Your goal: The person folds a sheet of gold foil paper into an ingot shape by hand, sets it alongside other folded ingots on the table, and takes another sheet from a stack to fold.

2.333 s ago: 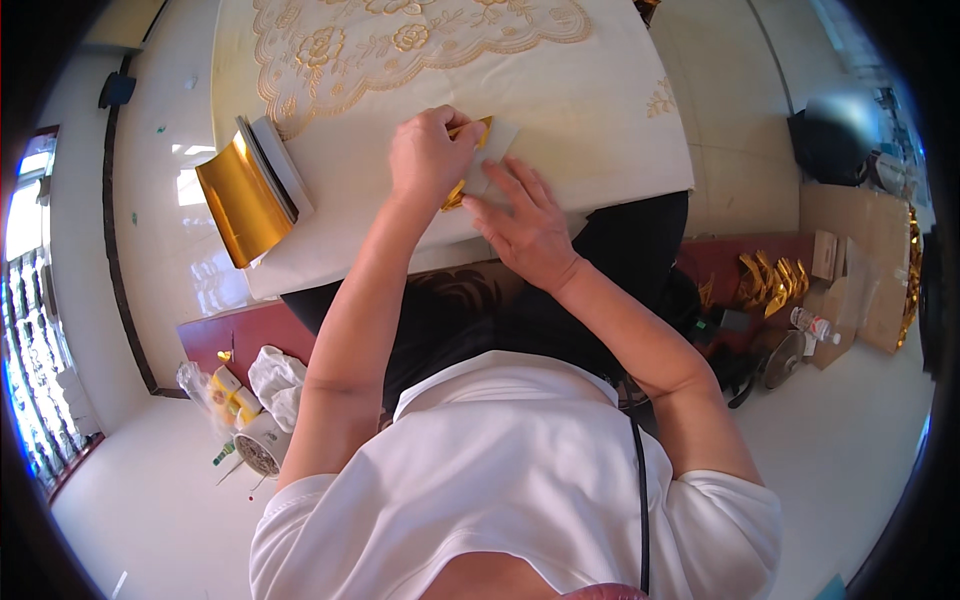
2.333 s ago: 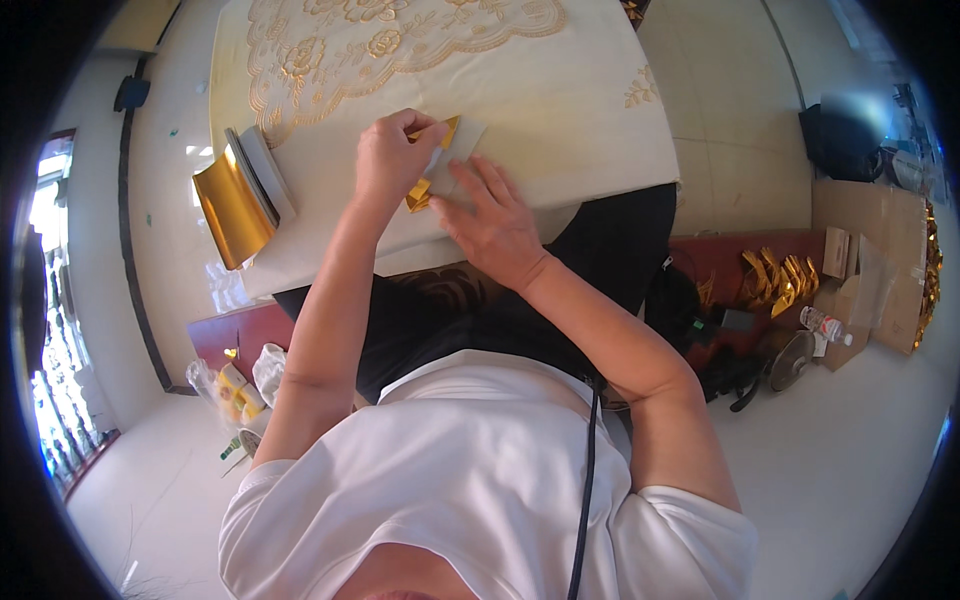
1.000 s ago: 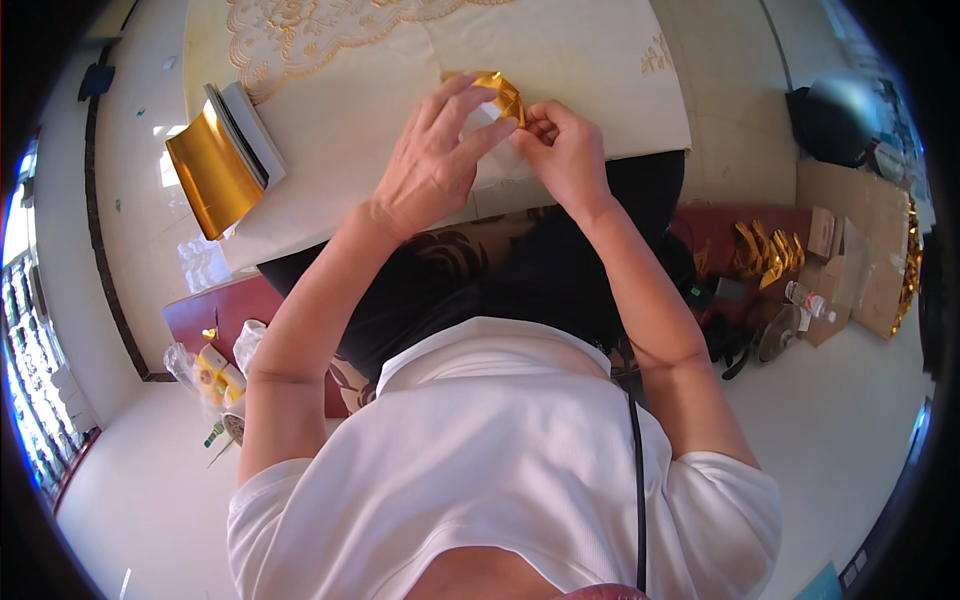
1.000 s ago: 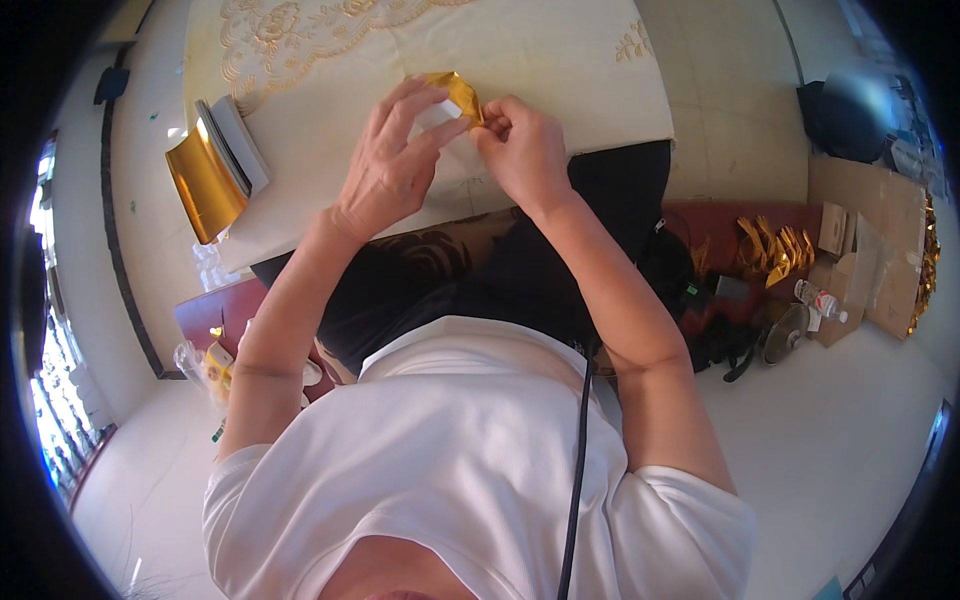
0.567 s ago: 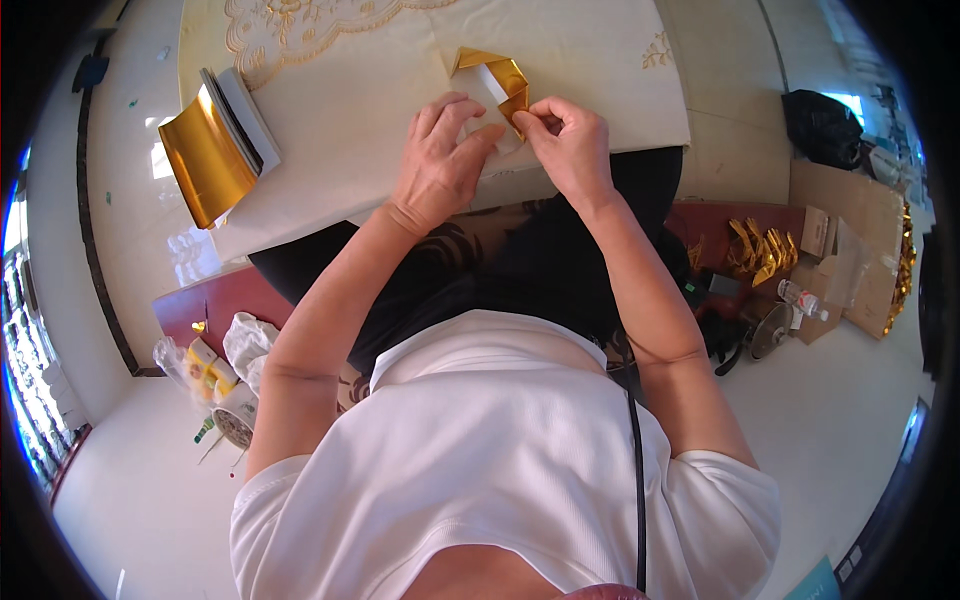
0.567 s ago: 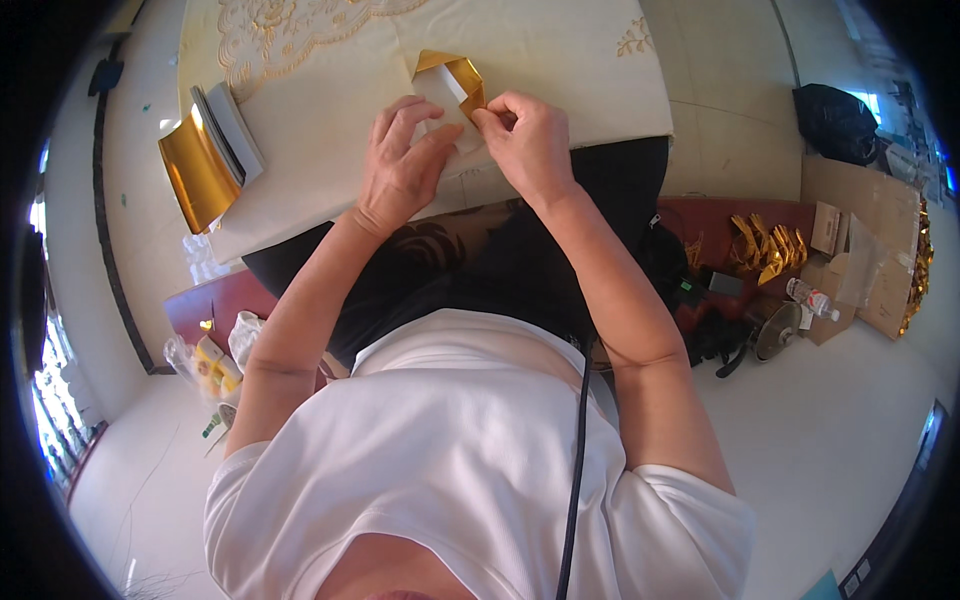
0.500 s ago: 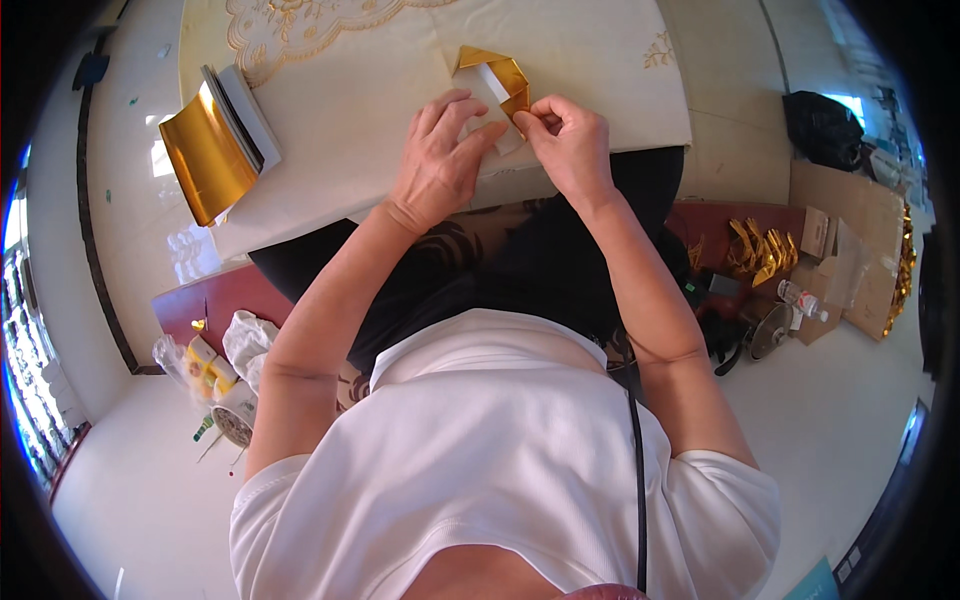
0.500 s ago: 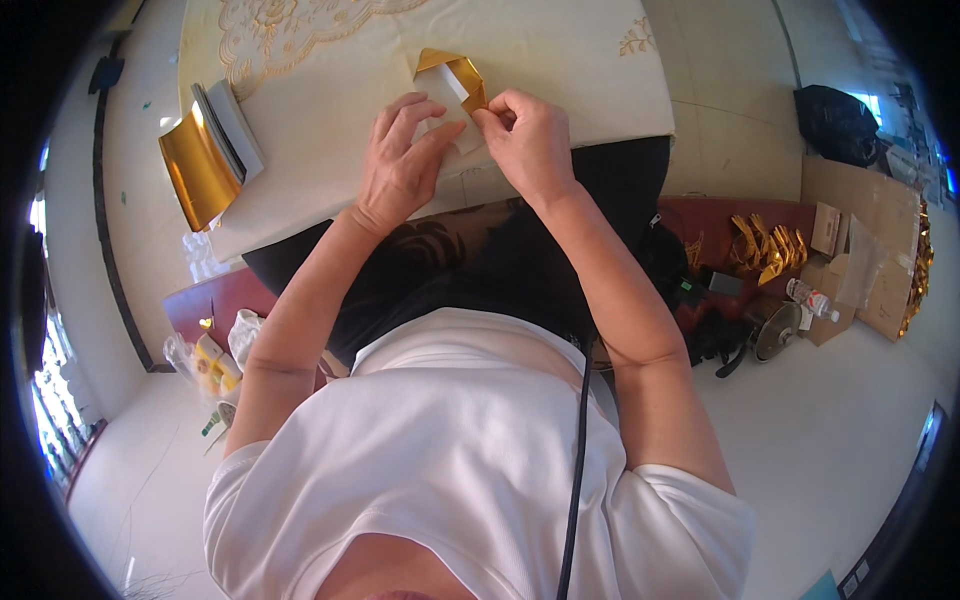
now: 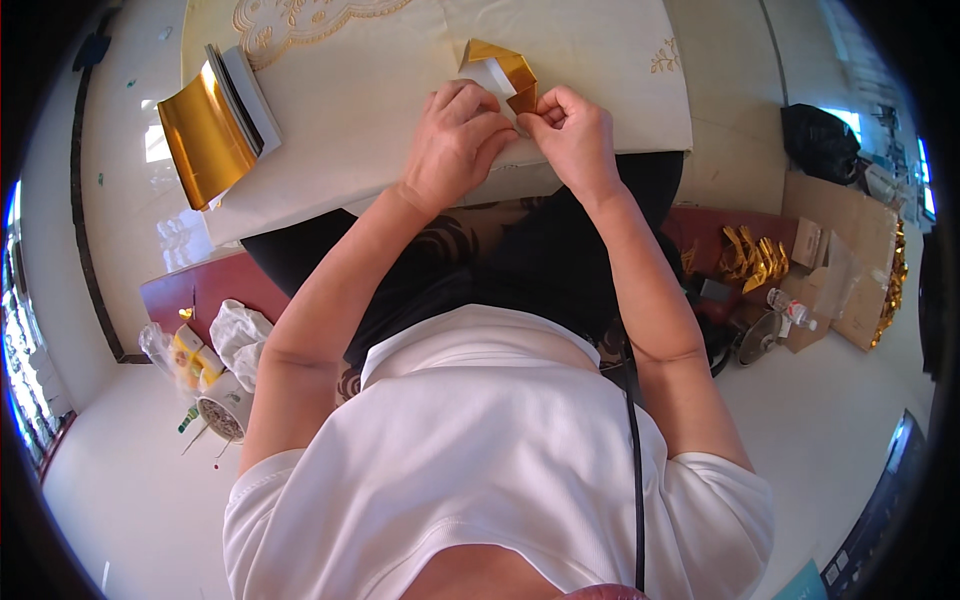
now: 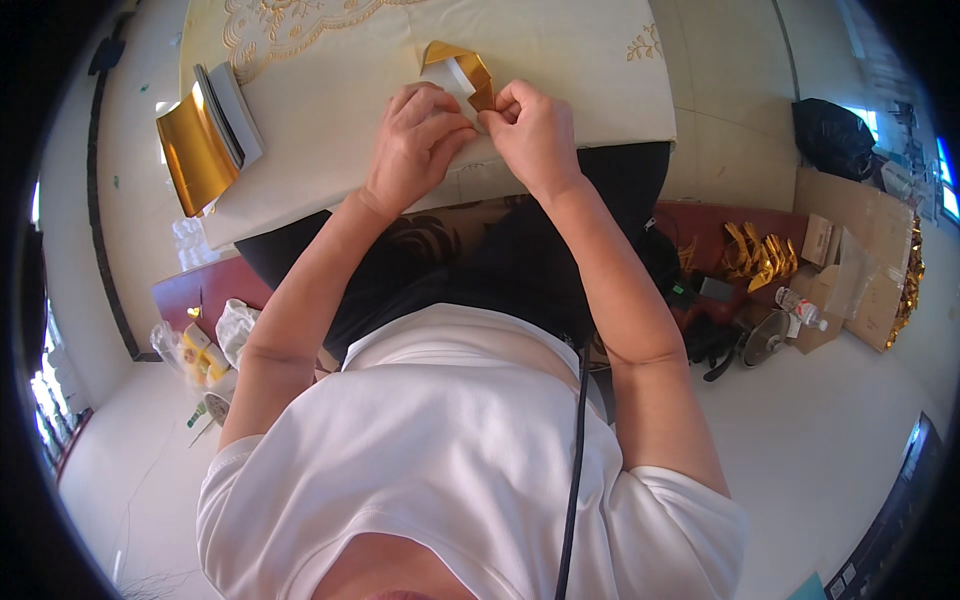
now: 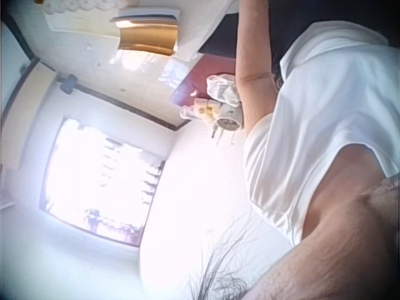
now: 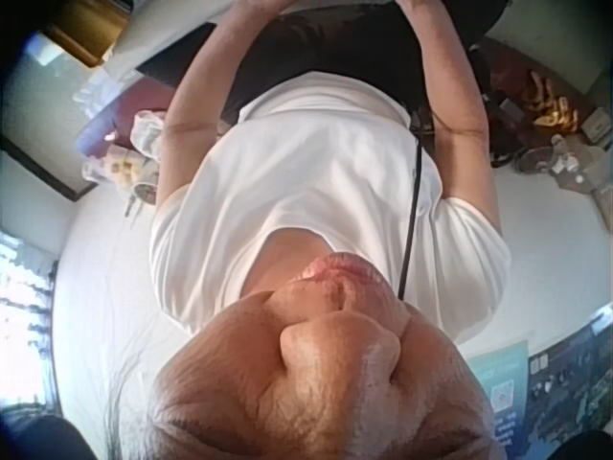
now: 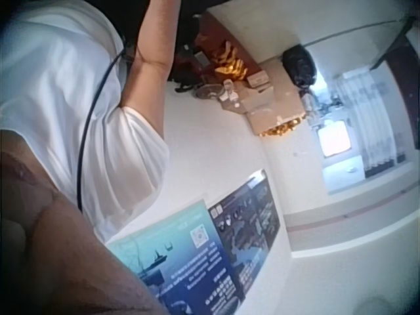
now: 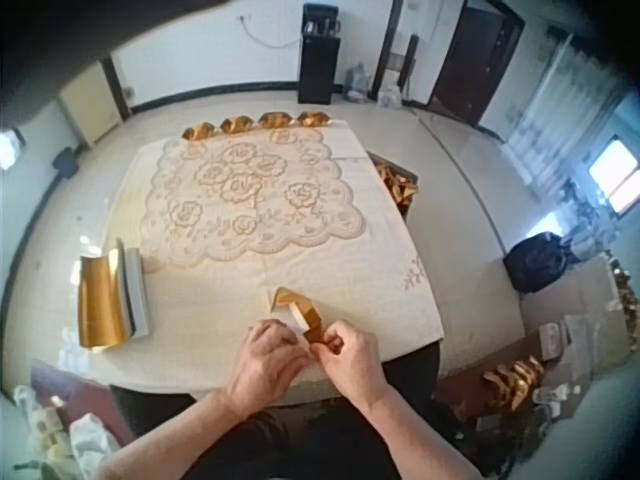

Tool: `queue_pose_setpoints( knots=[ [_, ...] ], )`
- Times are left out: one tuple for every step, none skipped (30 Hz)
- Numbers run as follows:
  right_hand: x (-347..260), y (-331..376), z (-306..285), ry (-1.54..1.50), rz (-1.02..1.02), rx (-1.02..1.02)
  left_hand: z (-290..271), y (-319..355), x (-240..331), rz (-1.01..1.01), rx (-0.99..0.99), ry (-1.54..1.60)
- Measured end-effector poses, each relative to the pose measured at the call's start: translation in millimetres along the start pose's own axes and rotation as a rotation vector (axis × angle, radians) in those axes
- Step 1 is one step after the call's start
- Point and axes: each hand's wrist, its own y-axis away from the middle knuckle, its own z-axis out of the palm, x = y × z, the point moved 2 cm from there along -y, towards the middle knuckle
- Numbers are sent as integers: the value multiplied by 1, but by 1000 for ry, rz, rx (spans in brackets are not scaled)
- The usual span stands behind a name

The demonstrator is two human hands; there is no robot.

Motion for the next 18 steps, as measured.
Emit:
queue_pose_setpoints(
  knots=[
    [0,-1,-1,9,-10,-7,1,0,0,-20,-5,0],
    [-1,-1,-1,17,-9,-15,2,-1,0,-41,-10,0],
    [-1,-2,-2,25,-8,-23,2,-2,0,-63,-13,2],
    [-1,-3,-3,20,5,-30,4,-3,1,-67,5,-1],
    [-1,-3,-4,15,19,-38,5,-5,1,-73,23,-2],
    [0,-3,-4,8,33,-46,6,-6,0,-83,37,-6],
    [0,-3,-5,-11,42,-54,7,-7,0,-94,36,-9],
    [0,-4,-5,-30,51,-63,8,-8,-1,-109,30,-14],
    [1,-5,-5,-57,78,-74,9,-9,-2,-123,24,-20],
    [2,-5,-6,-45,64,-80,10,-10,-3,-127,21,-21],
    [2,-5,-6,-40,68,-89,11,-11,-3,-131,18,-22],
    [3,-6,-6,-42,86,-99,11,-12,-4,-137,14,-23],
    [3,-6,-7,-31,69,-100,11,-12,-4,-136,11,-28],
    [3,-6,-7,-26,66,-104,12,-13,-4,-137,7,-33],
    [4,-6,-7,-30,72,-110,12,-13,-4,-141,2,-38],
    [4,-5,-7,-22,57,-109,12,-14,-5,-144,-5,-39],
    [4,-4,-7,-22,52,-111,12,-15,-5,-150,-12,-39],
    [4,-4,-7,-32,57,-115,12,-15,-5,-158,-21,-38]
  ],
)
